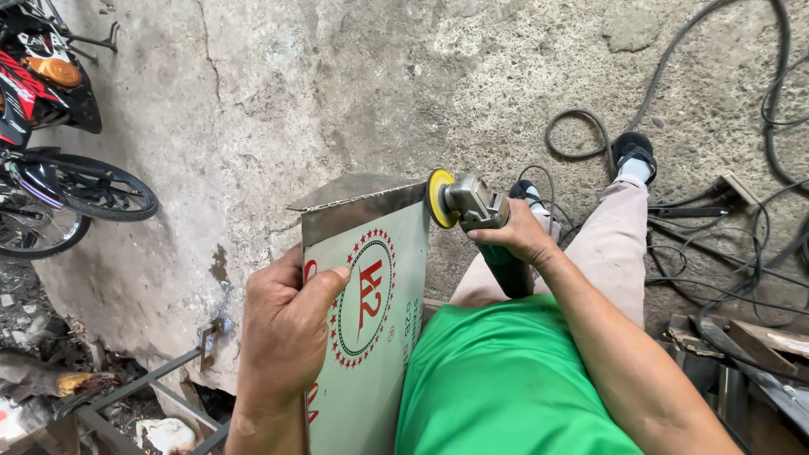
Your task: Using an angle grinder to polish and smooth the edges of a fabricated metal component.
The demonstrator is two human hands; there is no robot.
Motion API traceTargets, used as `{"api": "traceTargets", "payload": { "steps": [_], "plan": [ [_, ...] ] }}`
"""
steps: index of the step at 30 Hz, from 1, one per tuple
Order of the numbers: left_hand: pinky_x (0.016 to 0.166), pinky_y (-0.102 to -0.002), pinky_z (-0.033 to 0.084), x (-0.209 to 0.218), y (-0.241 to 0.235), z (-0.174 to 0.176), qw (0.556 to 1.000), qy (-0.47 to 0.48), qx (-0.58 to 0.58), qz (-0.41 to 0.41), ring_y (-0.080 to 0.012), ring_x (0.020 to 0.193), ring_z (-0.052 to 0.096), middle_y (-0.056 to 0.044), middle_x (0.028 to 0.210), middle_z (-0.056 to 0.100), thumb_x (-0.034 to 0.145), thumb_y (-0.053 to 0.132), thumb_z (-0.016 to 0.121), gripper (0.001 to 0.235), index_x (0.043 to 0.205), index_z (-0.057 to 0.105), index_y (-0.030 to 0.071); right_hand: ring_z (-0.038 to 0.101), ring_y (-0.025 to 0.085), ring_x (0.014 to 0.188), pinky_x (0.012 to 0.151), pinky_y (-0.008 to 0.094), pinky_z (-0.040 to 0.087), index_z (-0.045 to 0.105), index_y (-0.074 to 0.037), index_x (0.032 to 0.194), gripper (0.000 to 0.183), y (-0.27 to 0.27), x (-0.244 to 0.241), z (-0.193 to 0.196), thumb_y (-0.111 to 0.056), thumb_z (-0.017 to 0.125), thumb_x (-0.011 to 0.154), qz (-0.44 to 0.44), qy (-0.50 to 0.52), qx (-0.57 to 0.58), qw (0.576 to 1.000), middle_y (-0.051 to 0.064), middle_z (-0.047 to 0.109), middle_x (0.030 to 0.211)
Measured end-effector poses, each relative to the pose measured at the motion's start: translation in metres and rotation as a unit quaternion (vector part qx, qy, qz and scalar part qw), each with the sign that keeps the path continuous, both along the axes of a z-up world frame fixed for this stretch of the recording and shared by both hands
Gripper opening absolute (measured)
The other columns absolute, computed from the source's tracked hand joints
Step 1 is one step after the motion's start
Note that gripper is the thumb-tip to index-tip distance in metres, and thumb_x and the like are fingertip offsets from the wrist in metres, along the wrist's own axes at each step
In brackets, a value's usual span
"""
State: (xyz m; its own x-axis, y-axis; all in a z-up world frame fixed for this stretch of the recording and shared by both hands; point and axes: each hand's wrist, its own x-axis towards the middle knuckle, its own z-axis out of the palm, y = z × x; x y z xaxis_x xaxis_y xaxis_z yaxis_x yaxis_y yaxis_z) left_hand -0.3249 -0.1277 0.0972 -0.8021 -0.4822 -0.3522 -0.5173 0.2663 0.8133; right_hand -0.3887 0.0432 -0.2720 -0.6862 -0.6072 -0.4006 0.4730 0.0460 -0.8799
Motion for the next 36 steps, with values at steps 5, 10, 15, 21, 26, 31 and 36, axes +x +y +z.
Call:
{"api": "traceTargets", "payload": {
  "steps": [5,10,15,21,26,31,36],
  "plan": [
    [0.036,-0.026,0.034,-0.001,-0.001,0.002,0.999,-0.046,-0.025,0.015,-0.0118,0.042,0.046,-0.006,0.055,0.062,0.089,0.000,0.058,0.016,0.083,0.073,-0.003,0.070,0.016,0.079,0.080,0.027,0.055,0.073,0.000,0.105,0.049,-0.001,-0.002,-0.001,-0.022,0.086,0.064,-0.005,0.002,0.027,1.000,0.009,0.078,0.092],
    [0.038,-0.025,0.034,-0.004,0.001,0.005,0.998,-0.054,-0.030,0.019,-0.0103,0.044,0.046,-0.004,0.057,0.063,0.087,0.000,0.058,0.022,0.095,0.078,-0.002,0.070,0.017,0.077,0.079,0.028,0.056,0.073,0.000,0.103,0.047,-0.001,-0.002,0.003,-0.020,0.086,0.062,0.001,0.015,0.027,1.000,0.009,0.078,0.090],
    [0.033,-0.024,0.031,-0.002,-0.001,0.002,1.000,-0.007,0.001,0.009,-0.0081,0.040,0.042,-0.003,0.054,0.058,0.087,-0.003,0.058,0.014,0.078,0.067,-0.001,0.071,0.018,0.077,0.080,0.027,0.055,0.073,0.000,0.103,0.047,-0.002,-0.004,0.003,-0.022,0.085,0.063,-0.003,0.003,0.053,0.999,0.009,0.078,0.089],
    [0.035,-0.025,0.033,-0.002,-0.003,0.003,0.999,-0.026,0.022,0.003,-0.0091,0.041,0.044,-0.004,0.056,0.061,0.089,-0.002,0.056,0.018,0.093,0.074,-0.003,0.069,0.018,0.073,0.076,0.029,0.056,0.073,0.001,0.099,0.047,0.001,-0.002,0.014,-0.021,0.086,0.059,0.003,0.032,0.065,0.997,0.010,0.077,0.086],
    [0.035,-0.026,0.030,0.001,-0.004,0.003,0.999,-0.022,0.031,0.000,-0.0097,0.041,0.042,-0.003,0.054,0.059,0.088,-0.001,0.056,0.018,0.085,0.073,-0.002,0.071,0.018,0.079,0.080,0.028,0.055,0.073,0.001,0.105,0.049,0.001,0.000,0.011,-0.019,0.087,0.063,-0.005,0.010,0.069,0.998,0.010,0.078,0.091],
    [0.037,-0.026,0.031,-0.002,-0.005,0.005,1.000,-0.020,0.022,-0.005,-0.0094,0.043,0.042,-0.002,0.055,0.058,0.088,-0.001,0.056,0.016,0.083,0.072,-0.001,0.070,0.017,0.076,0.078,0.028,0.056,0.073,0.001,0.104,0.050,-0.002,-0.003,0.019,-0.021,0.088,0.062,-0.020,0.042,0.076,0.996,0.009,0.077,0.089],
    [0.037,-0.025,0.034,-0.001,-0.005,0.004,0.999,-0.029,0.014,-0.005,-0.0100,0.043,0.045,-0.004,0.057,0.063,0.088,-0.001,0.056,0.019,0.089,0.075,-0.003,0.069,0.016,0.074,0.076,0.028,0.055,0.074,-0.001,0.102,0.047,-0.001,-0.001,0.019,-0.024,0.089,0.064,-0.019,0.051,0.098,0.994,0.008,0.076,0.087]
  ]
}}
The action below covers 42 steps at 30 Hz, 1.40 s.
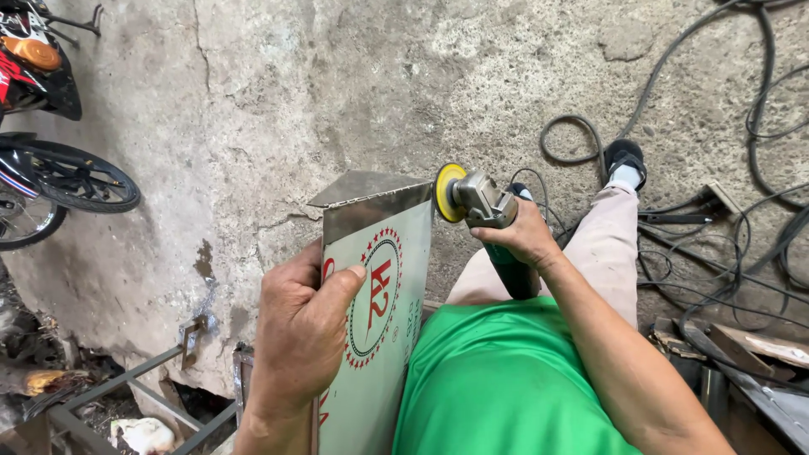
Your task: Using an angle grinder to polish and smooth the edges of a fabricated metal component.
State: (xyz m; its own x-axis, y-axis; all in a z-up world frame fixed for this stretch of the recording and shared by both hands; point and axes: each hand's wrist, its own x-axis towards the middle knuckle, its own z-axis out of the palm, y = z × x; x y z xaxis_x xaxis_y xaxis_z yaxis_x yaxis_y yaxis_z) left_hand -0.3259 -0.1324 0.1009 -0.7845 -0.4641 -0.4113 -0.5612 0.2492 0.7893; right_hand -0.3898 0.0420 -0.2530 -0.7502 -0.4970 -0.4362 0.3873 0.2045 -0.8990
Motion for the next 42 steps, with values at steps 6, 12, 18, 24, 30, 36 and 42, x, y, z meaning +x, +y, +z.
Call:
{"api": "traceTargets", "payload": {
  "steps": [6,12,18,24,30,36,42],
  "plan": [
    [0.036,-0.025,0.031,-0.001,0.002,0.001,1.000,0.007,0.000,0.004,-0.0089,0.042,0.042,-0.003,0.056,0.060,0.088,-0.002,0.056,0.019,0.092,0.074,-0.002,0.070,0.017,0.076,0.077,0.028,0.056,0.073,0.000,0.103,0.052,-0.001,-0.001,0.004,-0.026,0.089,0.060,-0.001,0.012,0.022,1.000,0.009,0.077,0.088],
    [0.041,-0.027,0.037,-0.003,0.003,0.004,0.998,-0.037,-0.035,0.023,-0.0111,0.048,0.046,-0.006,0.060,0.065,0.086,0.000,0.058,0.020,0.090,0.077,-0.003,0.069,0.017,0.074,0.075,0.028,0.056,0.073,-0.001,0.100,0.049,-0.001,-0.001,0.017,-0.026,0.089,0.061,-0.004,0.022,0.035,0.999,0.008,0.076,0.087],
    [0.043,-0.027,0.039,-0.002,0.002,0.002,0.999,-0.021,-0.022,0.025,-0.0115,0.049,0.050,-0.007,0.062,0.068,0.086,-0.001,0.057,0.020,0.091,0.076,-0.003,0.067,0.016,0.071,0.072,0.027,0.056,0.073,-0.001,0.099,0.046,-0.001,0.000,0.013,-0.024,0.089,0.062,-0.015,0.016,0.031,0.999,0.007,0.076,0.084],
    [0.039,-0.026,0.035,-0.002,0.004,0.003,1.000,-0.003,0.007,0.014,-0.0099,0.046,0.045,-0.004,0.060,0.063,0.088,-0.003,0.055,0.021,0.095,0.075,-0.003,0.070,0.017,0.071,0.072,0.028,0.058,0.074,0.000,0.100,0.052,-0.002,-0.002,0.012,-0.031,0.090,0.061,-0.018,0.017,0.070,0.997,0.008,0.077,0.085],
    [0.039,-0.026,0.031,-0.002,0.002,0.002,1.000,-0.012,-0.020,0.017,-0.0091,0.045,0.041,-0.003,0.057,0.059,0.087,-0.001,0.058,0.019,0.092,0.075,-0.004,0.068,0.016,0.069,0.069,0.027,0.057,0.071,0.000,0.096,0.049,-0.004,-0.003,0.015,-0.030,0.091,0.062,-0.037,0.054,0.044,0.997,0.008,0.075,0.082],
    [0.040,-0.023,0.028,-0.002,0.002,0.002,1.000,0.011,-0.028,-0.005,-0.0063,0.047,0.038,0.001,0.059,0.057,0.087,-0.004,0.058,0.022,0.100,0.076,-0.001,0.066,0.015,0.069,0.068,0.027,0.055,0.072,-0.001,0.097,0.048,-0.005,0.000,0.016,-0.027,0.090,0.063,-0.040,0.053,0.035,0.997,0.007,0.075,0.083],
    [0.036,-0.025,0.032,-0.001,0.000,0.001,1.000,-0.010,-0.030,0.001,-0.0093,0.043,0.042,-0.003,0.056,0.059,0.089,-0.001,0.058,0.016,0.089,0.074,-0.002,0.070,0.017,0.071,0.071,0.028,0.058,0.073,-0.001,0.101,0.052,-0.006,-0.004,0.024,-0.030,0.089,0.062,-0.032,0.042,0.070,0.996,0.009,0.077,0.085]
  ]
}}
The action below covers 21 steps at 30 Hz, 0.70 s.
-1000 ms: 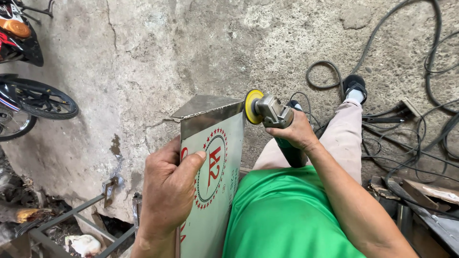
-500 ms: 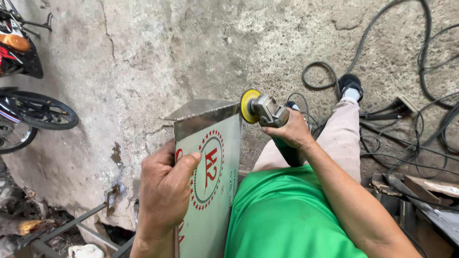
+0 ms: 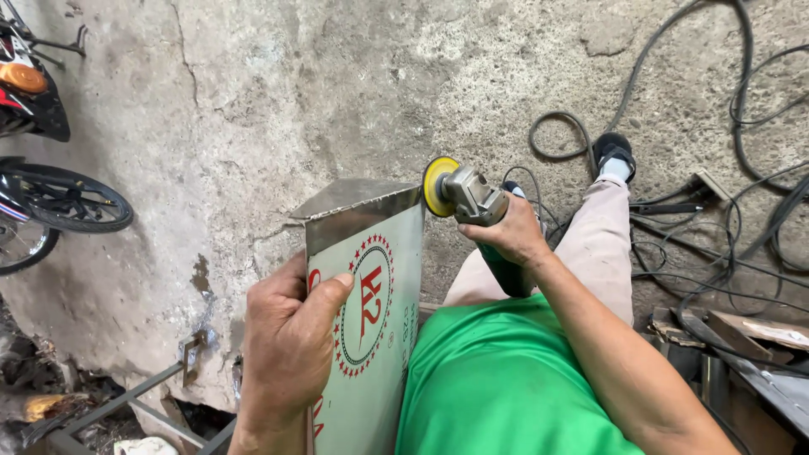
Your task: Using an angle grinder to polish and smooth the edges of a fabricated metal component.
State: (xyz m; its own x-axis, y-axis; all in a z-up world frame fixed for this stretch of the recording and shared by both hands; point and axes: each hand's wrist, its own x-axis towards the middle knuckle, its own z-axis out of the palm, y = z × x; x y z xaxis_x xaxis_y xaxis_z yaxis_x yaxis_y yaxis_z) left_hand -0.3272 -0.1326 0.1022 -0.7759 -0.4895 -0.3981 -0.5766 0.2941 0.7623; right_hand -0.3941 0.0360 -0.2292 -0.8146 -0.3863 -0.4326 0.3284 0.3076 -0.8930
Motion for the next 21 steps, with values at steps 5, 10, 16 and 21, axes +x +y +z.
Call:
{"api": "traceTargets", "payload": {
  "steps": [5,10,16,21],
  "plan": [
    [0.038,-0.024,0.033,0.000,0.000,0.001,0.999,0.022,0.034,-0.012,-0.0089,0.045,0.044,-0.003,0.061,0.062,0.090,-0.003,0.056,0.019,0.097,0.074,-0.002,0.068,0.016,0.071,0.071,0.028,0.056,0.073,-0.001,0.098,0.048,0.000,0.003,-0.004,-0.029,0.091,0.064,-0.008,0.000,-0.006,1.000,0.007,0.075,0.084],
    [0.039,-0.026,0.034,-0.001,0.000,0.002,1.000,0.010,0.006,-0.004,-0.0096,0.045,0.044,-0.004,0.058,0.062,0.088,0.000,0.057,0.016,0.085,0.073,-0.002,0.068,0.017,0.072,0.072,0.029,0.056,0.073,-0.001,0.098,0.049,0.001,0.005,0.004,-0.031,0.091,0.063,-0.003,0.028,-0.014,1.000,0.008,0.075,0.085],
    [0.036,-0.026,0.032,0.000,-0.001,0.000,1.000,0.017,0.012,-0.012,-0.0097,0.042,0.042,-0.003,0.054,0.060,0.088,0.000,0.056,0.018,0.087,0.074,-0.002,0.068,0.016,0.069,0.068,0.028,0.057,0.072,-0.001,0.096,0.047,-0.002,0.004,0.001,-0.028,0.091,0.063,-0.017,0.024,-0.006,1.000,0.008,0.075,0.083],
    [0.037,-0.027,0.035,0.000,-0.002,-0.001,1.000,0.011,-0.013,-0.011,-0.0113,0.044,0.045,-0.005,0.056,0.062,0.087,0.001,0.058,0.017,0.088,0.074,-0.004,0.067,0.017,0.066,0.067,0.029,0.057,0.070,0.000,0.092,0.051,-0.003,0.004,-0.008,-0.035,0.091,0.062,-0.020,0.051,0.013,0.998,0.009,0.074,0.080]
  ]
}}
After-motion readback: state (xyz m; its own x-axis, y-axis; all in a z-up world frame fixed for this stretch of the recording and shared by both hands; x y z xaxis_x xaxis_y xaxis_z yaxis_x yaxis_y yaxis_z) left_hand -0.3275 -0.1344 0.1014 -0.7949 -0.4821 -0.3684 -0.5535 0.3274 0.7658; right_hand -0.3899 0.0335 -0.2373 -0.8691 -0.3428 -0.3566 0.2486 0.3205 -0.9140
